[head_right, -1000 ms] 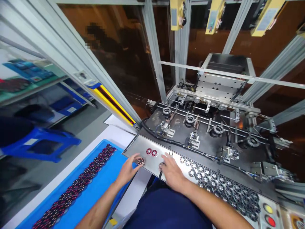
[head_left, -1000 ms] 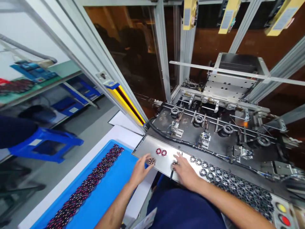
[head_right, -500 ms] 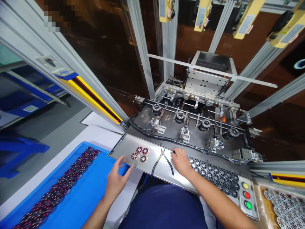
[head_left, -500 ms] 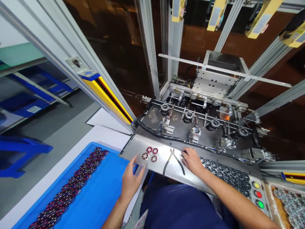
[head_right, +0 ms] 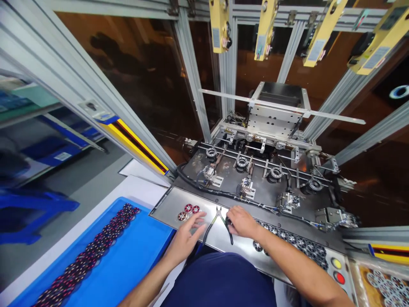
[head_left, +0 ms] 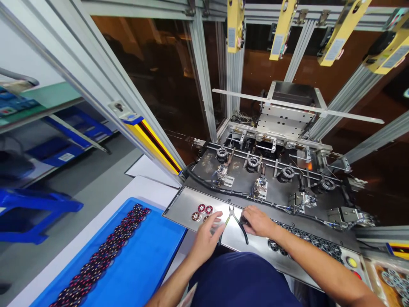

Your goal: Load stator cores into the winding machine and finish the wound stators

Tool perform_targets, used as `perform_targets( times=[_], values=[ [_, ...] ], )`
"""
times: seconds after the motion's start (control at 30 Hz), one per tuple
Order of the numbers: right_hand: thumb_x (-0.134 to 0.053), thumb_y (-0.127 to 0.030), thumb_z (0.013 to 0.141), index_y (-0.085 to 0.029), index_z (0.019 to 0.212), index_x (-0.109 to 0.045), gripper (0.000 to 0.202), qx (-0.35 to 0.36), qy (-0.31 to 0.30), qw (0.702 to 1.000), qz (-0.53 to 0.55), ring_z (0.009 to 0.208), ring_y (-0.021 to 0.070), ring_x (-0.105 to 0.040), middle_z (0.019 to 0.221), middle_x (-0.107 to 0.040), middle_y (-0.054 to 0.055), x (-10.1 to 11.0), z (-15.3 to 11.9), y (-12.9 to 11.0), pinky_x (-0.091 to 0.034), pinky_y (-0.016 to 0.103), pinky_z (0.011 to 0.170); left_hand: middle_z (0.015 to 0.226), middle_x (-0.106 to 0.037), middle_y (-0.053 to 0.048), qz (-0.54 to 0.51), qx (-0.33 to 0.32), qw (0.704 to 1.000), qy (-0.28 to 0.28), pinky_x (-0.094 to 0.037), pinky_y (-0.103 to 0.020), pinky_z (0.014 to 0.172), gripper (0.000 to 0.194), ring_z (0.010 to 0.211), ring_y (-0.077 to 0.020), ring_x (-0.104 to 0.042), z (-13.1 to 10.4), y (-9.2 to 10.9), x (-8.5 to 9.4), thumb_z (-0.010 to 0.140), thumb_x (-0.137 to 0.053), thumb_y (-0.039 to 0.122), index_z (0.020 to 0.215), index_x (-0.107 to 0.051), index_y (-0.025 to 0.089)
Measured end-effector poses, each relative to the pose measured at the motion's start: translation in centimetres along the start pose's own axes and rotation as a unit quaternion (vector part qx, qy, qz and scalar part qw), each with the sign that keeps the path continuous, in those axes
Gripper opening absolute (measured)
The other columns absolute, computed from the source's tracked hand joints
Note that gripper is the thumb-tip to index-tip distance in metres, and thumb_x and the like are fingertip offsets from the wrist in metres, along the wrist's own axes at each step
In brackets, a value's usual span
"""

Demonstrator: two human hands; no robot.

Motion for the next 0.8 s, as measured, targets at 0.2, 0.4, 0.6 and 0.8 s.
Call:
perform_targets(
  times=[0.2,0.4,0.6,0.8],
  values=[
    [-0.058,-0.017,0.086,-0.018,0.126,-0.047,0.041,0.096,0.137,0.981,0.098,0.094,0.0219,-0.062,0.108,-0.068,0.011,9.0,2.4,-7.7,-0.055,0.039,0.083,0.099,-0.073,-0.012,-0.226,0.063,0.963,-0.132,-0.055,-0.034,0.076,0.065,0.083,-0.0211,-0.070,-0.9,2.9,-5.1,0.076,-0.073,0.062,0.124,-0.065,0.018],
    [-0.062,-0.018,0.087,-0.021,0.129,-0.049,0.043,0.088,0.212,0.964,0.133,0.087,0.0243,-0.063,0.098,-0.069,0.010,12.6,2.7,-9.6,-0.055,0.042,0.075,0.092,-0.070,-0.003,-0.391,0.074,0.909,-0.128,-0.051,-0.024,0.074,0.053,0.079,-0.0131,-0.066,-2.1,5.5,-5.5,0.077,-0.082,0.041,0.123,-0.062,0.026],
    [-0.061,-0.012,0.089,-0.020,0.122,-0.057,0.034,0.061,0.252,0.961,0.096,0.076,0.0218,-0.056,0.085,-0.065,0.008,13.5,1.7,-9.6,-0.049,0.038,0.065,0.087,-0.069,0.000,-0.394,0.040,0.911,-0.113,-0.052,-0.023,0.073,0.042,0.079,-0.0126,-0.066,-2.0,6.4,-6.2,0.073,-0.085,0.043,0.103,-0.064,0.023],
    [-0.059,-0.022,0.094,-0.019,0.116,-0.068,0.024,-0.012,0.179,0.952,0.246,0.097,0.0221,-0.060,0.109,-0.064,0.012,13.7,1.7,-8.0,-0.052,0.040,0.084,0.079,-0.072,-0.001,-0.340,0.010,0.933,-0.118,-0.051,-0.022,0.067,0.046,0.070,-0.0132,-0.069,-1.8,6.7,-6.1,0.073,-0.085,0.044,0.104,-0.063,0.019]
  ],
)
Point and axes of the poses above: each hand's wrist, its own z-axis towards the middle knuckle, its own x-axis out of the back of the hand, y = z × x, the point moved 9 cm from there along z, towards the middle knuckle
